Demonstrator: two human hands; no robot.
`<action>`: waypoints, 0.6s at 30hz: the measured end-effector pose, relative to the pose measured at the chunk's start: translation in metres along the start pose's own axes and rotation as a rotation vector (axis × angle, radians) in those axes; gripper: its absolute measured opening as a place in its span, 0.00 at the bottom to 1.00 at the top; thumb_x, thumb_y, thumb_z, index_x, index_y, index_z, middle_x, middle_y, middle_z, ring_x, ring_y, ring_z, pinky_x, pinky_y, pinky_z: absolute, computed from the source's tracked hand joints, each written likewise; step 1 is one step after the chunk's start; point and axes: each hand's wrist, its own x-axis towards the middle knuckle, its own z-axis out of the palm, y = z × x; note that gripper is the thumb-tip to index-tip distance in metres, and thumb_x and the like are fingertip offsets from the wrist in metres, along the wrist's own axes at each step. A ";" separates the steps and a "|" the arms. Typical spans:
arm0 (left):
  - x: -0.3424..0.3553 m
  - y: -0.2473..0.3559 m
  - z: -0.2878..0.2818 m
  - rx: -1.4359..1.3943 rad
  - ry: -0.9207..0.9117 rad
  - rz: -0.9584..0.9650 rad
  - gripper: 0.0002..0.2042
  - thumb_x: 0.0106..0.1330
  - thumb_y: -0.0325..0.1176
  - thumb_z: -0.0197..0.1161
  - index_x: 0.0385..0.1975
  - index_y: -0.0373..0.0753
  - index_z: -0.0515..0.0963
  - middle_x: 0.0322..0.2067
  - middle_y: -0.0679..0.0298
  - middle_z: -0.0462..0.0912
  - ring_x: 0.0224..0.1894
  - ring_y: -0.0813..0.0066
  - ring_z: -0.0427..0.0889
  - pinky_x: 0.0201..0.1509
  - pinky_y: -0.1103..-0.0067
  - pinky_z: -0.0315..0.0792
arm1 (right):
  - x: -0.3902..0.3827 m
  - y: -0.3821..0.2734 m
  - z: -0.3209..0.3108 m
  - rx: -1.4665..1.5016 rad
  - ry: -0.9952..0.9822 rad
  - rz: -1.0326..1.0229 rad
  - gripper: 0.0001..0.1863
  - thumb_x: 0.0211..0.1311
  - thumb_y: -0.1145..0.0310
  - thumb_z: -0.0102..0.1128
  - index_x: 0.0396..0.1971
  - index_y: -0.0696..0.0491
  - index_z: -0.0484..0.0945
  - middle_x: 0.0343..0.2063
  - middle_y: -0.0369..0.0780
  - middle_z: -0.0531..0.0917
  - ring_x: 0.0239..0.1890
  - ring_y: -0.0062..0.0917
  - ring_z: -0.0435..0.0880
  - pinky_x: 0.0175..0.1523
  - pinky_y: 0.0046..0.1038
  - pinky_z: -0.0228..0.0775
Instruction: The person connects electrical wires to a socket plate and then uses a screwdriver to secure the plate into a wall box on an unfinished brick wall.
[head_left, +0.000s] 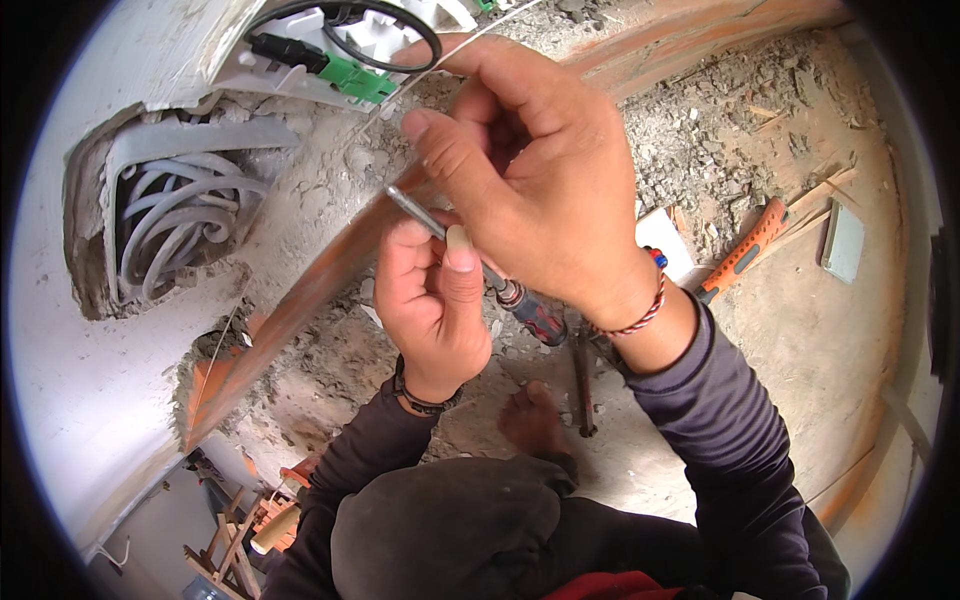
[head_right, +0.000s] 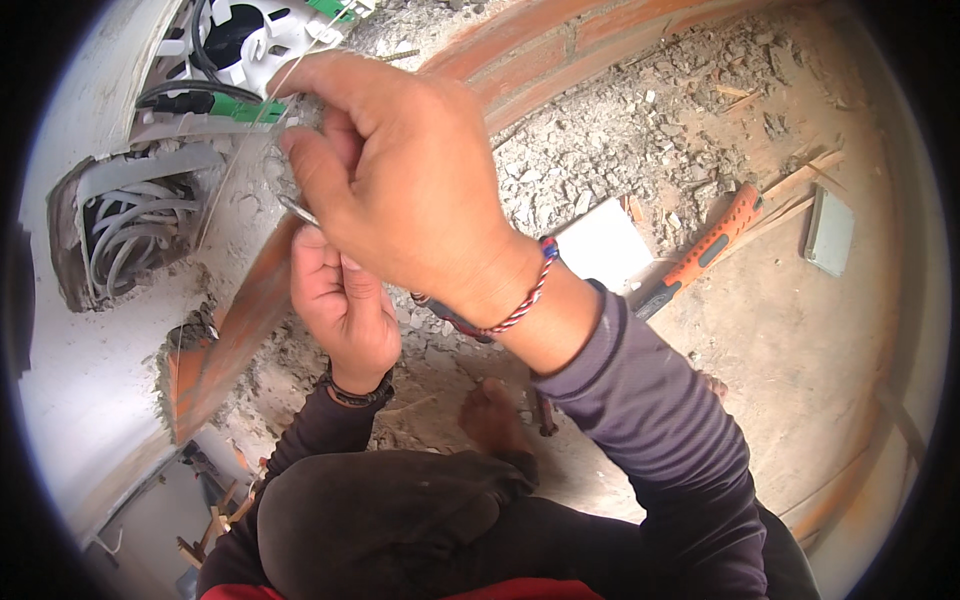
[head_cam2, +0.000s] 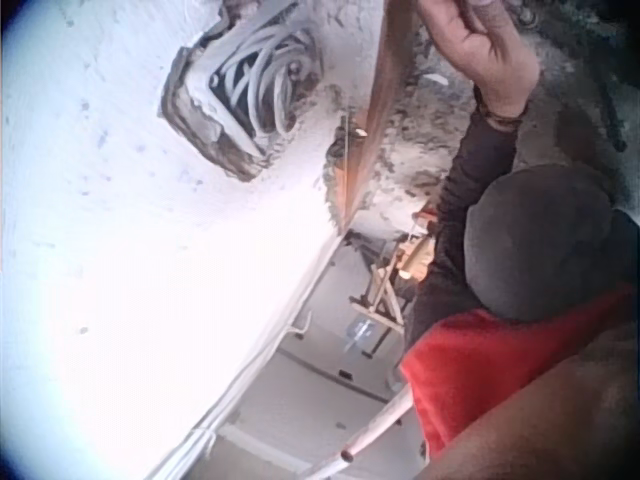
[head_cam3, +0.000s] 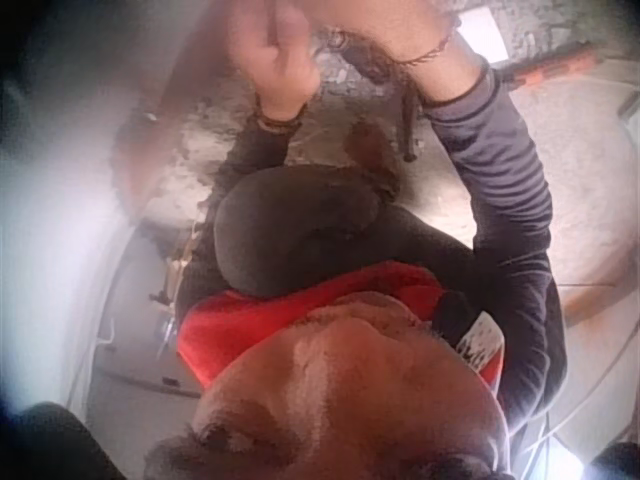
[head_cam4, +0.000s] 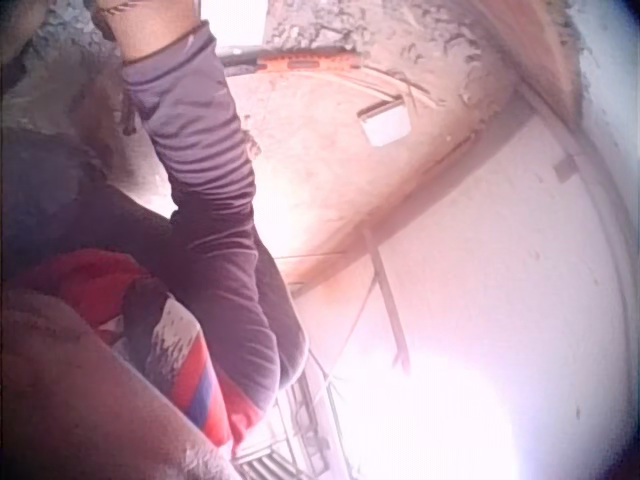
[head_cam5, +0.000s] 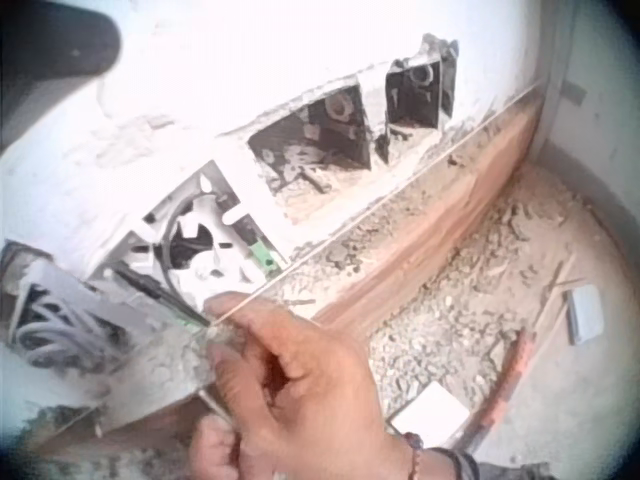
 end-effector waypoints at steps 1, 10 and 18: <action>-0.003 -0.001 -0.002 0.032 0.027 -0.002 0.14 0.76 0.34 0.57 0.50 0.29 0.68 0.35 0.64 0.79 0.35 0.85 0.76 0.40 0.85 0.72 | -0.001 -0.001 0.004 0.042 0.012 0.004 0.12 0.53 0.74 0.65 0.39 0.54 0.83 0.12 0.41 0.74 0.16 0.35 0.76 0.24 0.32 0.67; -0.016 -0.006 -0.010 0.090 0.078 -0.016 0.11 0.72 0.27 0.58 0.48 0.28 0.70 0.44 0.61 0.78 0.44 0.80 0.77 0.50 0.82 0.71 | -0.009 -0.012 0.028 -0.012 0.125 -0.042 0.15 0.50 0.76 0.66 0.40 0.59 0.79 0.12 0.38 0.71 0.14 0.33 0.73 0.23 0.32 0.63; -0.018 0.004 -0.026 0.234 -0.020 0.042 0.14 0.72 0.31 0.61 0.49 0.29 0.71 0.38 0.64 0.78 0.37 0.84 0.76 0.43 0.86 0.70 | -0.012 -0.029 0.041 0.021 0.175 0.086 0.15 0.50 0.78 0.64 0.40 0.62 0.77 0.11 0.38 0.71 0.13 0.30 0.73 0.22 0.31 0.63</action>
